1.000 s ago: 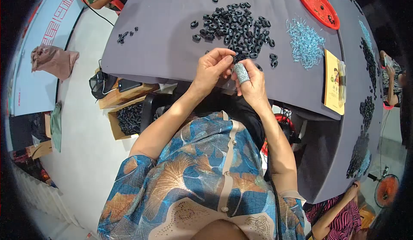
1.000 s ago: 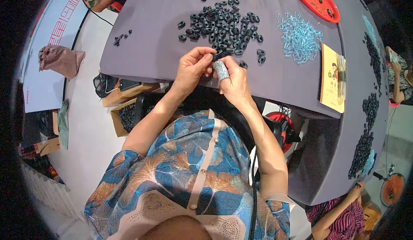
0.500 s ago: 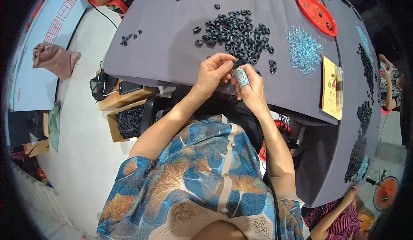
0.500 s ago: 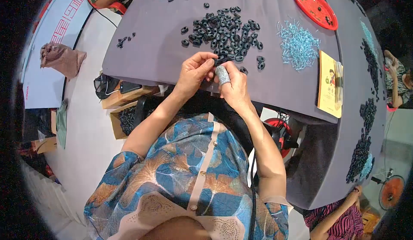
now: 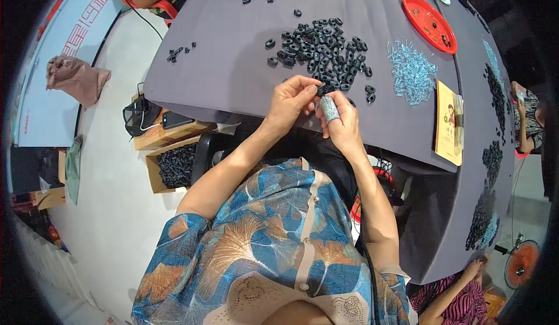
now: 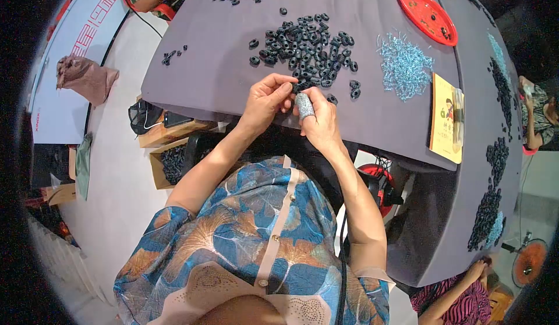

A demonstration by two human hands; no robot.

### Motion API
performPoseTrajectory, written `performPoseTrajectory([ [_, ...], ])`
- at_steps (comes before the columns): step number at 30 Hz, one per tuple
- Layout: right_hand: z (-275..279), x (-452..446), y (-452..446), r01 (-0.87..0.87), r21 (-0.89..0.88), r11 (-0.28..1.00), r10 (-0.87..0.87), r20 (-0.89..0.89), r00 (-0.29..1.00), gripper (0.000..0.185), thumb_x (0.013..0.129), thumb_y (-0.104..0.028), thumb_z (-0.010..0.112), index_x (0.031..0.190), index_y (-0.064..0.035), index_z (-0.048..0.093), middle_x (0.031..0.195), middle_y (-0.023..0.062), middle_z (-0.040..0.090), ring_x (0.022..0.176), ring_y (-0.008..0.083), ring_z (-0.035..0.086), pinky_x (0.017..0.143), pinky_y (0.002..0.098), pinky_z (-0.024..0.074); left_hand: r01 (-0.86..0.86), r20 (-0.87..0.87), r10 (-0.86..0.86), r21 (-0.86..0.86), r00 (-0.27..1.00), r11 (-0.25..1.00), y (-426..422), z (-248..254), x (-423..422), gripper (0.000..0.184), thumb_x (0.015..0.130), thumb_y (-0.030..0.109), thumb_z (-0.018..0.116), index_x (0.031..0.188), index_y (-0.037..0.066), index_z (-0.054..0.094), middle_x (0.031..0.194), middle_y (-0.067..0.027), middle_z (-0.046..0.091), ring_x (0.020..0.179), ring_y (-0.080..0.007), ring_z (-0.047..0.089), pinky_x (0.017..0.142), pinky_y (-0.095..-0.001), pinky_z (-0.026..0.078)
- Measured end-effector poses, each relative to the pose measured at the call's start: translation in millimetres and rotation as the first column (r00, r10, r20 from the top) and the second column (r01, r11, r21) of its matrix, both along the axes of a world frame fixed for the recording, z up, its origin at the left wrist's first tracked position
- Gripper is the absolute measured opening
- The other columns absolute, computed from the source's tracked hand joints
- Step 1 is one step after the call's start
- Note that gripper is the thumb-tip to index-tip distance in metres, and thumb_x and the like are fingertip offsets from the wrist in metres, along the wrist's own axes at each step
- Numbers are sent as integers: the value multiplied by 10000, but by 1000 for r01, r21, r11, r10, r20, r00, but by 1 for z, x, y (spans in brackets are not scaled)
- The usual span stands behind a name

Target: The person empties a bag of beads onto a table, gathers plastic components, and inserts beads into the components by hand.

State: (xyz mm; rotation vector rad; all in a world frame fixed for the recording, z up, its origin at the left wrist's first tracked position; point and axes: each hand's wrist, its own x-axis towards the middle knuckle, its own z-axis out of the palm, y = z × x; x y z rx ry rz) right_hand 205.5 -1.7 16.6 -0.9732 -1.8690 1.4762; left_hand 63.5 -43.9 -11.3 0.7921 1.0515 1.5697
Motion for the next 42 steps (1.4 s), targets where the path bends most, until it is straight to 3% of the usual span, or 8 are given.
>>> performPoseTrajectory([
  [14, 0, 1, 1, 6, 46, 999, -7, 3, 1000, 156, 816, -35, 398, 889, -7, 532, 630, 55, 570, 433, 119, 508, 386, 271, 395, 29, -5, -29, -13, 1000, 1000, 0, 3, -1, 177, 913, 160, 551, 1036, 42, 599, 730, 12, 585, 572, -23, 485, 512, -160, 387],
  [32, 2, 3, 2, -24, -92, 995, 20, -43, 999, 147, 866, -44, 388, 856, -23, 533, 630, 36, 548, 444, 93, 494, 371, 239, 385, 74, 15, -73, -12, 997, 997, 1, 1, -3, 175, 918, 175, 546, 1022, 49, 609, 697, 17, 568, 546, -27, 469, 491, -156, 363],
  [42, 1, 3, 4, -44, -11, 999, 45, 40, 998, 138, 854, -64, 405, 873, -26, 536, 634, 39, 553, 454, 99, 499, 377, 254, 381, 38, 16, -38, -36, 999, 999, 0, 5, -1, 154, 910, 152, 548, 982, 37, 620, 686, 12, 582, 523, -22, 457, 466, -160, 356],
])
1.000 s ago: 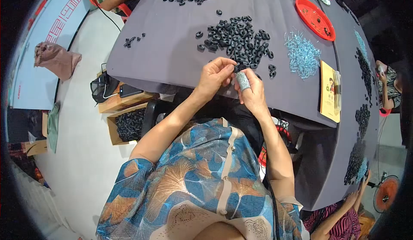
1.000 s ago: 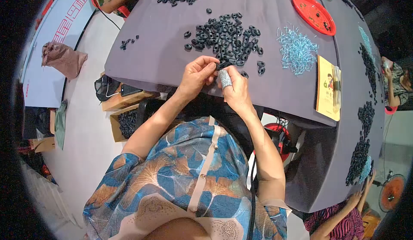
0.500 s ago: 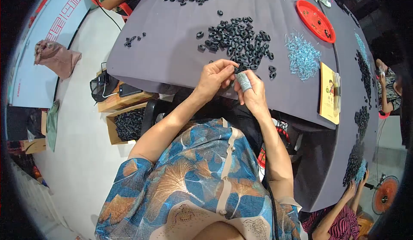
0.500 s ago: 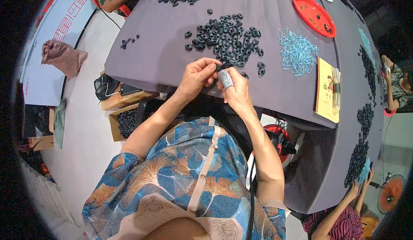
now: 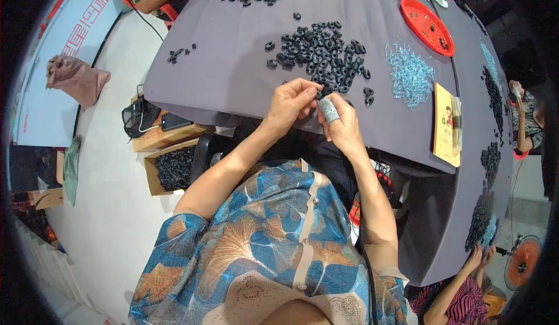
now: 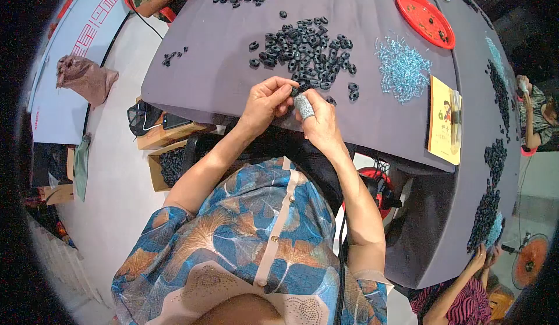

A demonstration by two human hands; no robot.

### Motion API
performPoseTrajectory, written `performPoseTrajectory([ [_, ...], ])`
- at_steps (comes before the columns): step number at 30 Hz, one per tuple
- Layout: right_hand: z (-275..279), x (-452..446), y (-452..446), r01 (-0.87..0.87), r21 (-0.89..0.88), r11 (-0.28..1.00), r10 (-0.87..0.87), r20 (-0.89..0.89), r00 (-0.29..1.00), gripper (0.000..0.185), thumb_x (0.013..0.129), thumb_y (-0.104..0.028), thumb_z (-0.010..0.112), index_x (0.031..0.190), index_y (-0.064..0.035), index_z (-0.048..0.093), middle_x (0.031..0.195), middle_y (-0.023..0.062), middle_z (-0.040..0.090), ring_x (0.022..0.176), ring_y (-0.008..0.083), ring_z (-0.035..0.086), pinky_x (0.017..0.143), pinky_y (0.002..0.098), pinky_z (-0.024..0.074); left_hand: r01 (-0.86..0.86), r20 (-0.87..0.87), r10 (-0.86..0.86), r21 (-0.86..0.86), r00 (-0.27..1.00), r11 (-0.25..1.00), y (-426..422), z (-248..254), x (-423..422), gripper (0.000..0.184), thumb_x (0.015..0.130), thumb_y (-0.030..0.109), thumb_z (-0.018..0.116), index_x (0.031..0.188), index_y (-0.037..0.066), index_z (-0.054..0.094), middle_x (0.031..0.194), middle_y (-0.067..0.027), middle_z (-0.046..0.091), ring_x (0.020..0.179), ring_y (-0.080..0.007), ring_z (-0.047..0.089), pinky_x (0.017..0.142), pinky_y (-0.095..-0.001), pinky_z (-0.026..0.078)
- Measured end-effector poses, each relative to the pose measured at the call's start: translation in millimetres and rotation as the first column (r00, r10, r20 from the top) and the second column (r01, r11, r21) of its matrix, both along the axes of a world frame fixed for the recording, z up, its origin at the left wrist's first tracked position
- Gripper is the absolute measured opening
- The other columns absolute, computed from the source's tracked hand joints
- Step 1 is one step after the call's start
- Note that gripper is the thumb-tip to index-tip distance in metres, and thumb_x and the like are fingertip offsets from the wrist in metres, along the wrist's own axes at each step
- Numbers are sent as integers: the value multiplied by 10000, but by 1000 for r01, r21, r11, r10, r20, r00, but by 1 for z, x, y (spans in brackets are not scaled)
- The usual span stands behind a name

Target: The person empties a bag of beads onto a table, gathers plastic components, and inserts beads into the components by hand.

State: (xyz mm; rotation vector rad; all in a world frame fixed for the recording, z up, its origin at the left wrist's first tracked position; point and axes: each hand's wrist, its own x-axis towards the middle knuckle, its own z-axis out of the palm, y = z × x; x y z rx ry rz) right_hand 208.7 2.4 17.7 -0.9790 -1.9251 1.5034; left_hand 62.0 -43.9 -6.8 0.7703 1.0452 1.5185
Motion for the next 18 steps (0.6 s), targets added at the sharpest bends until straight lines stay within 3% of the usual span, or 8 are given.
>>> performPoseTrajectory([
  [8, 2, -3, -4, 59, -22, 998, -60, -57, 997, 117, 864, -76, 412, 839, -25, 515, 651, 46, 561, 448, 103, 503, 372, 257, 392, -17, -28, 17, -13, 999, 1000, 0, 3, 3, 145, 909, 154, 550, 973, 45, 620, 684, 17, 579, 517, -20, 451, 462, -156, 347],
  [11, 4, -1, -3, 46, -64, 997, -48, -42, 998, 127, 869, -90, 420, 857, -19, 524, 655, 57, 563, 495, 123, 519, 434, 277, 413, -3, -22, 3, -19, 1000, 1000, -1, 3, 2, 153, 910, 166, 551, 985, 51, 619, 686, 18, 572, 521, -23, 449, 466, -158, 347],
  [14, 1, 1, 0, -2, 67, 998, -1, 48, 999, 144, 866, -100, 423, 870, -11, 537, 653, 71, 564, 562, 151, 533, 524, 305, 425, 36, -20, -36, -16, 999, 999, -1, 1, -1, 175, 913, 190, 555, 1008, 59, 619, 694, 20, 566, 535, -28, 454, 477, -162, 351],
  [18, 3, 0, -1, 17, 93, 995, -22, 55, 998, 146, 848, -105, 442, 872, -5, 546, 650, 79, 564, 613, 166, 537, 582, 321, 423, 79, 1, -79, 6, 997, 997, 1, -3, -4, 178, 916, 189, 551, 1014, 57, 618, 695, 20, 568, 538, -31, 464, 482, -161, 355],
])
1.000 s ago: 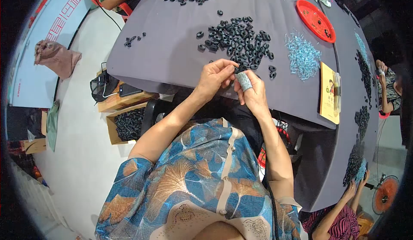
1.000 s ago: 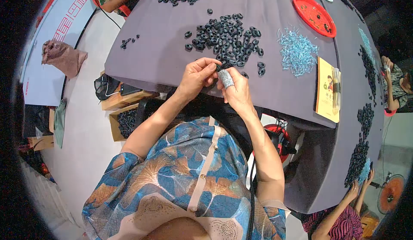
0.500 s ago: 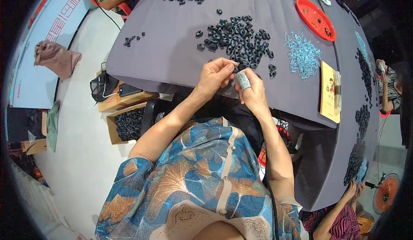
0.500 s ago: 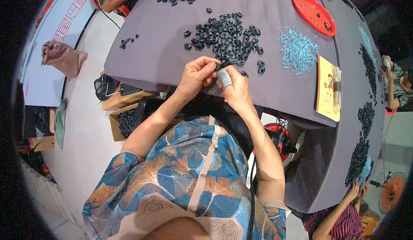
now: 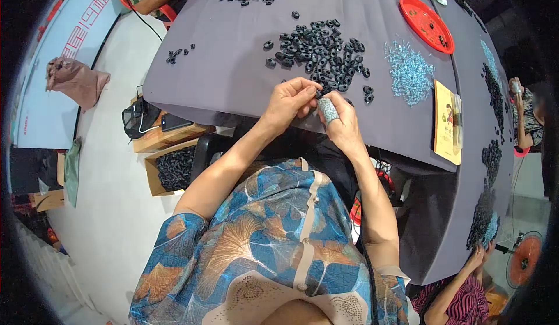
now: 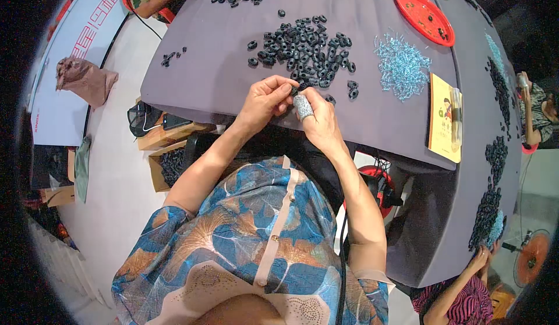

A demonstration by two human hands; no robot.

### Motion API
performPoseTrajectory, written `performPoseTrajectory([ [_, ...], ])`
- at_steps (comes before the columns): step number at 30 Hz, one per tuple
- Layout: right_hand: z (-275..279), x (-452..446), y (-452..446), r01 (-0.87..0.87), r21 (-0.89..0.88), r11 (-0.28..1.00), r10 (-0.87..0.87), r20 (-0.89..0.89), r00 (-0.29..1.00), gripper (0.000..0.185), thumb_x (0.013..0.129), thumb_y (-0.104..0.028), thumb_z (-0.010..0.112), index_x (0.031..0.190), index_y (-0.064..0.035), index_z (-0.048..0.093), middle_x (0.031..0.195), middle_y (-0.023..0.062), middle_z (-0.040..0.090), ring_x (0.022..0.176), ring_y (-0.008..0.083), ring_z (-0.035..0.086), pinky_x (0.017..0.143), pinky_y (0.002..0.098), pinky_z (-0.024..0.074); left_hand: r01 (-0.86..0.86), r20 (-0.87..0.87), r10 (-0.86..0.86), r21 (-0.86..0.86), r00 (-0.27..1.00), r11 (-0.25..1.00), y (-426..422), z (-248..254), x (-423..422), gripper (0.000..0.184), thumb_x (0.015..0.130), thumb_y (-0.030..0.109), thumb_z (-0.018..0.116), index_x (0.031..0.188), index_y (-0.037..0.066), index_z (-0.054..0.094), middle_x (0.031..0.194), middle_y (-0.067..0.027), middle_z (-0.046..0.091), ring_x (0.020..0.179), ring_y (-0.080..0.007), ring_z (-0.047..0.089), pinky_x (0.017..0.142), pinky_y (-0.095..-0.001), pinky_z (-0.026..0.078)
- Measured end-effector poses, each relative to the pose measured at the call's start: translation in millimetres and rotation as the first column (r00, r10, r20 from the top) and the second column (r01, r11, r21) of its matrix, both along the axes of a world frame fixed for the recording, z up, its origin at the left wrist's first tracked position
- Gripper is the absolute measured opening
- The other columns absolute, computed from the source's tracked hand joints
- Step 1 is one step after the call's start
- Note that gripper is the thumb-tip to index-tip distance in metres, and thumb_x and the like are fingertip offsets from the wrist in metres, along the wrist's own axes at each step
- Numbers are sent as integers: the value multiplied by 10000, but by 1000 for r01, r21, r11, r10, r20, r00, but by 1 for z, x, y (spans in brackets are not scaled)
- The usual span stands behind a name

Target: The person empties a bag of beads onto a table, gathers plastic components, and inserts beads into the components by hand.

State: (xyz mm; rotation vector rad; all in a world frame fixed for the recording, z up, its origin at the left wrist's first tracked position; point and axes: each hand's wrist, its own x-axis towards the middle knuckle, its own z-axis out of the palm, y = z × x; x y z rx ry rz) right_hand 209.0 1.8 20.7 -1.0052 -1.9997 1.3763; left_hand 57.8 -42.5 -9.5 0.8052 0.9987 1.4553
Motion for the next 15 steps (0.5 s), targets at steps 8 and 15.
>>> performPoseTrajectory([
  [8, -5, -3, 2, 32, 141, 990, -35, 18, 999, 140, 787, -36, 440, 870, -5, 549, 673, 167, 579, 637, 312, 587, 587, 369, 435, -51, -61, 51, -9, 997, 999, -2, 3, 3, 170, 909, 168, 563, 1018, 49, 616, 694, 18, 575, 547, -28, 470, 487, -161, 362],
  [15, 2, -6, -3, 56, 183, 982, -69, 66, 995, 148, 754, 11, 455, 862, -8, 554, 727, 225, 591, 728, 409, 594, 606, 415, 441, -170, -133, 178, 70, 975, 983, -5, 2, 12, 127, 897, 131, 572, 975, 48, 629, 680, 27, 578, 552, -11, 471, 482, -151, 364],
])
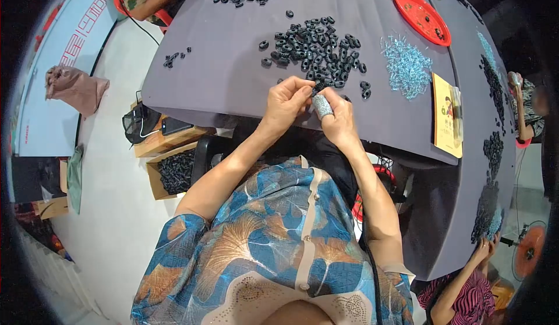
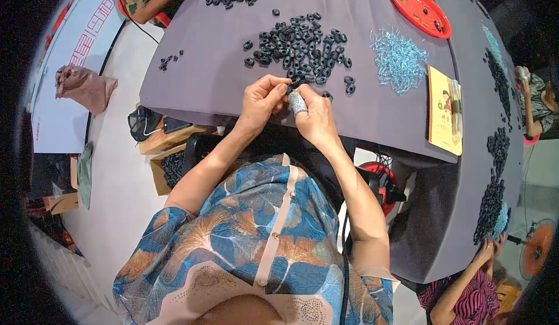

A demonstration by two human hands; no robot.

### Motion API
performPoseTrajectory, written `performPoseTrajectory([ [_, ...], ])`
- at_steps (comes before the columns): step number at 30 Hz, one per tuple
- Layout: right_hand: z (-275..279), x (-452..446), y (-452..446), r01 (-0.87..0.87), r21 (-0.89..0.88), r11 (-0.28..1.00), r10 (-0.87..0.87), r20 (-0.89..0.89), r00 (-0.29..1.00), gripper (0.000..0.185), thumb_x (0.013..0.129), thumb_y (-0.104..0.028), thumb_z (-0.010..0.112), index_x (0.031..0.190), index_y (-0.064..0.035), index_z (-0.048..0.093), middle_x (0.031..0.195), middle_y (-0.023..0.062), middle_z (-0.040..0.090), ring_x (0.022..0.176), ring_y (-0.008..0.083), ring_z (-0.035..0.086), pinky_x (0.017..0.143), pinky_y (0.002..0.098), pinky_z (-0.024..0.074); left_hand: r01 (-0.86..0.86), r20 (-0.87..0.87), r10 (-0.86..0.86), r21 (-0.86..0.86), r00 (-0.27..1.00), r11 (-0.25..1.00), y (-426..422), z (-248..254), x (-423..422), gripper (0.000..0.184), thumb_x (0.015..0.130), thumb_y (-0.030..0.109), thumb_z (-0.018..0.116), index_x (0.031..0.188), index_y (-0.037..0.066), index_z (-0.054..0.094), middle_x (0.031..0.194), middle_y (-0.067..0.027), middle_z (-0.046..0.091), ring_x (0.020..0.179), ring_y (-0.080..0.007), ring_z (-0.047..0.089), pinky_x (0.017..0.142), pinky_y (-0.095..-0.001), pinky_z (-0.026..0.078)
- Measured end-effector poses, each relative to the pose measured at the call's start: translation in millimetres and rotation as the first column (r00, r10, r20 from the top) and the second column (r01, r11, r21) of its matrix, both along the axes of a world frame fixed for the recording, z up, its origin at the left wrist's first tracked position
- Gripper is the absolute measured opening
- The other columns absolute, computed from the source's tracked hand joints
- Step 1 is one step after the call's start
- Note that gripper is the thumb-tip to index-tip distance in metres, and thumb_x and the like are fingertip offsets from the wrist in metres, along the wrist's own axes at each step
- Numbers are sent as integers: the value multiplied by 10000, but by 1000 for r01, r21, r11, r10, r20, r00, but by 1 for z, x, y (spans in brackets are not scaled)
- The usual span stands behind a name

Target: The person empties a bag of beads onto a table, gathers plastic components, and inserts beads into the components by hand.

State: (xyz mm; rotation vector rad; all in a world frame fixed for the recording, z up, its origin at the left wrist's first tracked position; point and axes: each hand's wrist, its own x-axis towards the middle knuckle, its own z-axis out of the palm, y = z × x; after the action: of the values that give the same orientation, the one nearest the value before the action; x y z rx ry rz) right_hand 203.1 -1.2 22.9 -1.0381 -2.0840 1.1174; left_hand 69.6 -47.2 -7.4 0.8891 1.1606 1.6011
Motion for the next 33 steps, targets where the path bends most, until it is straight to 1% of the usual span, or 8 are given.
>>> performPoseTrajectory([
  [4, 1, -1, 0, 14, 4, 1000, -14, 1, 1000, 169, 734, 29, 448, 859, -4, 556, 739, 230, 596, 749, 414, 596, 623, 424, 447, -23, -20, 23, -1, 1000, 1000, 0, 0, 1, 113, 891, 115, 576, 960, 43, 630, 673, 27, 579, 562, -7, 478, 488, -154, 371],
  [7, -1, 1, 0, 6, 14, 1000, -6, -20, 1000, 197, 713, 47, 434, 861, 3, 557, 749, 237, 597, 764, 417, 595, 639, 423, 452, -72, -120, 77, 43, 990, 996, -1, -2, 5, 110, 886, 108, 580, 954, 36, 628, 671, 22, 579, 554, -13, 475, 488, -164, 377],
  [17, 0, 5, 2, -45, -1, 999, 45, -16, 999, 238, 705, 72, 422, 885, 6, 563, 742, 228, 602, 761, 403, 607, 637, 402, 453, 79, -98, -80, -10, 992, 997, 1, 1, -7, 120, 883, 106, 582, 960, 33, 638, 684, 18, 587, 545, -20, 471, 477, -167, 370],
  [20, -3, 5, 2, -34, -13, 999, 34, -5, 999, 215, 724, 67, 443, 882, -4, 571, 708, 188, 611, 698, 339, 628, 603, 375, 457, 116, -105, -120, -39, 987, 992, 0, 1, -11, 130, 889, 114, 582, 985, 48, 639, 708, 17, 589, 560, -23, 472, 487, -165, 372],
  [23, 1, 4, 0, -24, -101, 995, 24, -2, 1000, 175, 752, 46, 465, 875, -11, 575, 675, 139, 612, 619, 249, 625, 560, 349, 458, 145, -97, -150, -57, 984, 988, 0, 2, -13, 135, 893, 121, 576, 989, 50, 640, 713, 19, 590, 565, -24, 478, 494, -164, 376],
  [26, -8, 3, 1, -5, -132, 991, -4, -65, 998, 145, 777, 25, 471, 869, -17, 576, 646, 100, 600, 547, 185, 597, 495, 321, 455, 140, -54, -144, -71, 988, 988, 1, 3, -10, 145, 899, 137, 571, 996, 52, 637, 708, 26, 581, 571, -25, 484, 501, -162, 380],
  [28, -6, 2, 0, 17, -174, 985, -31, -77, 997, 133, 785, 24, 468, 862, -12, 570, 639, 91, 595, 520, 179, 589, 462, 315, 451, 105, -41, -109, -96, 993, 990, 1, 6, -7, 152, 903, 149, 568, 1002, 54, 633, 701, 32, 574, 577, -23, 488, 506, -159, 383],
  [33, -5, 3, 3, 6, -266, 964, -40, -122, 992, 120, 773, 37, 502, 876, -2, 548, 641, 66, 594, 492, 149, 568, 422, 303, 440, 137, 58, -133, -71, 989, 988, 5, 3, -12, 155, 896, 170, 573, 979, 51, 628, 673, 34, 560, 546, -22, 469, 463, -167, 365],
])
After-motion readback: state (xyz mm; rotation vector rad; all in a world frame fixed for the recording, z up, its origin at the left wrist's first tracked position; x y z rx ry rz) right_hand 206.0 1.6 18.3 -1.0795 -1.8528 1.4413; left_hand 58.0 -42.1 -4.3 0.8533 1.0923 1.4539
